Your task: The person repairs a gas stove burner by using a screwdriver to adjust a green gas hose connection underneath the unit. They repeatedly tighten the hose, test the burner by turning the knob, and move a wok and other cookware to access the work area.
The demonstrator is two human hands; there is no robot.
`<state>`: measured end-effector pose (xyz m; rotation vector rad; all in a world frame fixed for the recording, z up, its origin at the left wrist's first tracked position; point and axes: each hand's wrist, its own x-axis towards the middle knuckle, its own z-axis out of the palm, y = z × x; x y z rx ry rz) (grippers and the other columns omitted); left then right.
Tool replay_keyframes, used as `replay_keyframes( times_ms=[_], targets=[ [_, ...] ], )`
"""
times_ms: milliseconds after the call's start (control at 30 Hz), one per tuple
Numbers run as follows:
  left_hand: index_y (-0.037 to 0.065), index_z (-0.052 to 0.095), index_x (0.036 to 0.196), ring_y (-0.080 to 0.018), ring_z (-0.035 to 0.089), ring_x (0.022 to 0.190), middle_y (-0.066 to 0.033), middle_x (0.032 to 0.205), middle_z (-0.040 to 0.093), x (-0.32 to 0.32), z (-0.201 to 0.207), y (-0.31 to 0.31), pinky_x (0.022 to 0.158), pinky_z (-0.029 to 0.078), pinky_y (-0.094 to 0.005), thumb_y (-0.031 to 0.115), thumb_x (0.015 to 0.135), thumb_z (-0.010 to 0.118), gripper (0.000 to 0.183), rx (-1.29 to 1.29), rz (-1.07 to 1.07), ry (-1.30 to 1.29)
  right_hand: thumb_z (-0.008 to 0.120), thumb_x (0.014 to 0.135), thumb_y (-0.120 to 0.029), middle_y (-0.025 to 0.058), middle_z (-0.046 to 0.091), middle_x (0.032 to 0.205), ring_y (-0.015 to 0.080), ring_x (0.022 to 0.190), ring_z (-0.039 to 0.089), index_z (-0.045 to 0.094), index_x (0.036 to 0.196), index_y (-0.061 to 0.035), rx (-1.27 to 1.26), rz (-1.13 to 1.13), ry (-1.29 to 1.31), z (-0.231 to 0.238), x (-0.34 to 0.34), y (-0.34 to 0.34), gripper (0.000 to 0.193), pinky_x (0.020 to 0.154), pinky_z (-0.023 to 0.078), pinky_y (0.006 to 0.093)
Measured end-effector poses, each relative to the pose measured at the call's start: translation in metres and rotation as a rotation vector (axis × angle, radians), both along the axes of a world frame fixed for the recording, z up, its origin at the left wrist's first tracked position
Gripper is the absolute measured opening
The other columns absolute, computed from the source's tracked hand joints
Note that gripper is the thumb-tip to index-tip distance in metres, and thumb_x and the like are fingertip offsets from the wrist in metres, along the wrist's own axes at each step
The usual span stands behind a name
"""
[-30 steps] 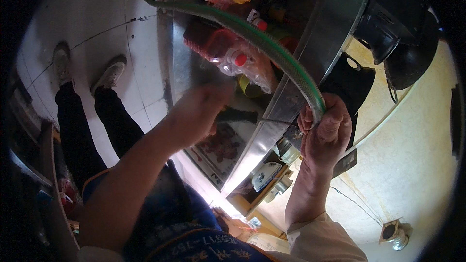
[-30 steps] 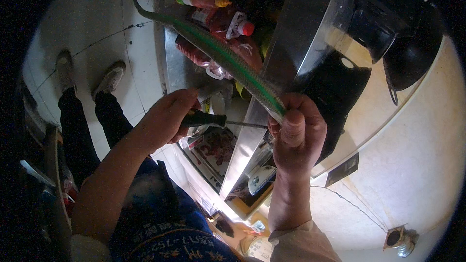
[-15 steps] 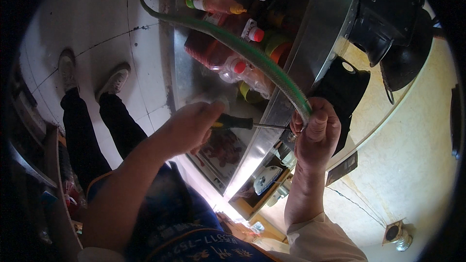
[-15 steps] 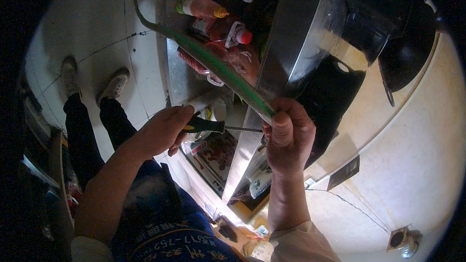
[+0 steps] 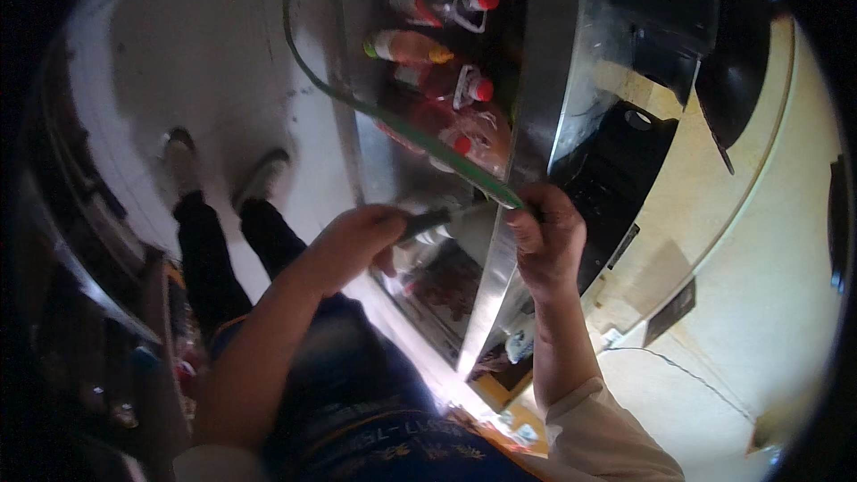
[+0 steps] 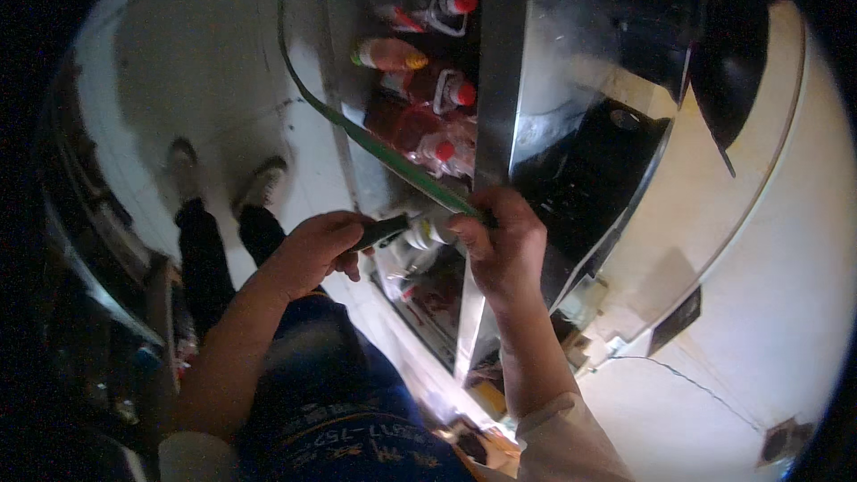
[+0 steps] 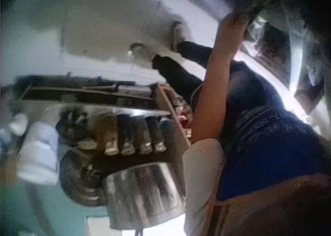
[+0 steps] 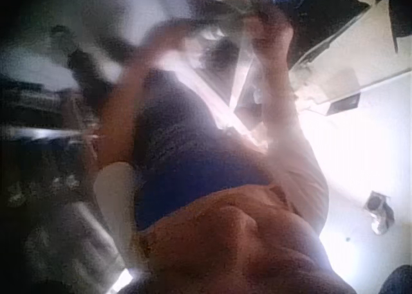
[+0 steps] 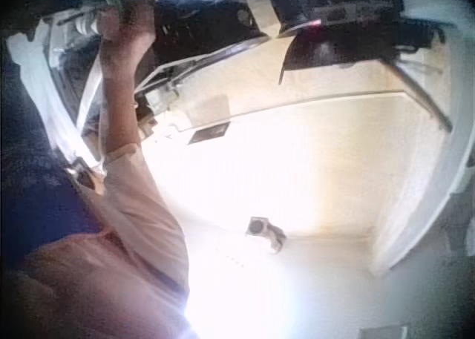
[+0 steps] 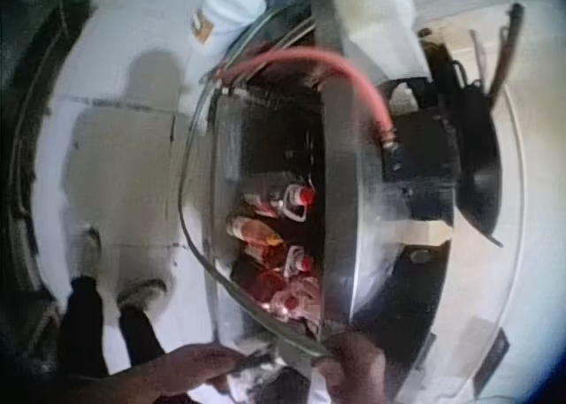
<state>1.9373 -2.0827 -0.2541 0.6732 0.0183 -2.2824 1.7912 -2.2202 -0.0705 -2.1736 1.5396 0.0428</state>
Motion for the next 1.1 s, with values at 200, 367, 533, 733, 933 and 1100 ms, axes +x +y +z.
replay_keyframes(
  times_ms=[200, 367, 533, 733, 933, 1100],
  targets=[
    [-0.001, 0.055, 0.117, -0.0292, 0.066, 0.090, -0.0191, 0.103, 0.065, 0.083, 0.036, 0.064, 0.087, 0.056, -0.0456, 0.016, 0.100, 0.050, 0.025, 0.270, 0.074, 0.121, 0.079, 0.078, -0.014, 0.0178, 0.066, 0.094, 0.0360, 0.086, 0.066, 0.069, 0.100, -0.0022, 0.022, 0.049, 0.120, 0.018, 0.012, 0.003, 0.027, 0.079, 0.053, 0.0406],
    [0.000, 0.050, 0.128, -0.0288, 0.065, 0.102, -0.0189, 0.110, 0.065, 0.151, 0.095, 0.061, 0.093, 0.054, -0.0450, 0.010, 0.098, 0.055, 0.033, 0.254, 0.075, -0.235, 0.077, 0.080, -0.013, 0.0218, 0.057, 0.117, 0.0382, 0.105, 0.060, 0.056, 0.122, -0.0027, -0.110, 0.111, 0.139, 0.061, 0.060, 0.021, 0.049, 0.092, 0.050, 0.0440],
    [-0.002, 0.050, 0.128, -0.0329, 0.063, 0.107, -0.0218, 0.118, 0.063, 0.206, 0.155, -0.017, 0.096, 0.049, -0.0421, 0.025, 0.095, 0.063, 0.044, -0.344, -0.161, -0.891, 0.073, 0.090, -0.025, 0.0204, 0.058, 0.123, 0.0294, 0.109, 0.062, 0.047, 0.134, 0.0015, 0.588, -0.264, -0.421, 0.061, 0.151, 0.037, 0.058, 0.096, 0.050, 0.0379],
    [0.001, 0.049, 0.131, -0.0399, 0.061, 0.113, -0.0254, 0.126, 0.060, 0.319, 0.249, -0.121, 0.095, 0.050, -0.0471, 0.025, 0.091, 0.066, 0.050, -0.754, -0.186, -1.027, 0.060, 0.099, -0.020, 0.0132, 0.063, 0.120, 0.0213, 0.112, 0.061, 0.049, 0.134, 0.0000, 1.057, -0.646, -0.872, 0.067, 0.290, -0.014, 0.042, 0.096, 0.049, 0.0330],
    [0.000, 0.063, 0.112, -0.0372, 0.064, 0.104, -0.0230, 0.111, 0.064, 0.433, 0.276, -0.220, 0.091, 0.051, -0.0429, 0.027, 0.088, 0.069, 0.037, -0.830, -0.357, -1.229, 0.061, 0.093, -0.011, 0.0089, 0.069, 0.099, 0.0201, 0.090, 0.065, 0.061, 0.118, -0.0040, 0.708, -0.320, -0.557, 0.089, 0.338, -0.098, 0.026, 0.082, 0.053, 0.0348],
    [0.001, 0.063, 0.108, -0.0404, 0.063, 0.102, -0.0233, 0.103, 0.066, 0.520, 0.228, -0.315, 0.089, 0.051, -0.0480, 0.021, 0.088, 0.064, 0.028, -0.813, -0.478, -1.616, 0.065, 0.082, -0.023, 0.0188, 0.069, 0.088, 0.0351, 0.082, 0.068, 0.067, 0.107, -0.0033, 0.358, -0.300, -0.195, -0.016, 0.278, -0.107, 0.032, 0.075, 0.054, 0.0425]
  ],
)
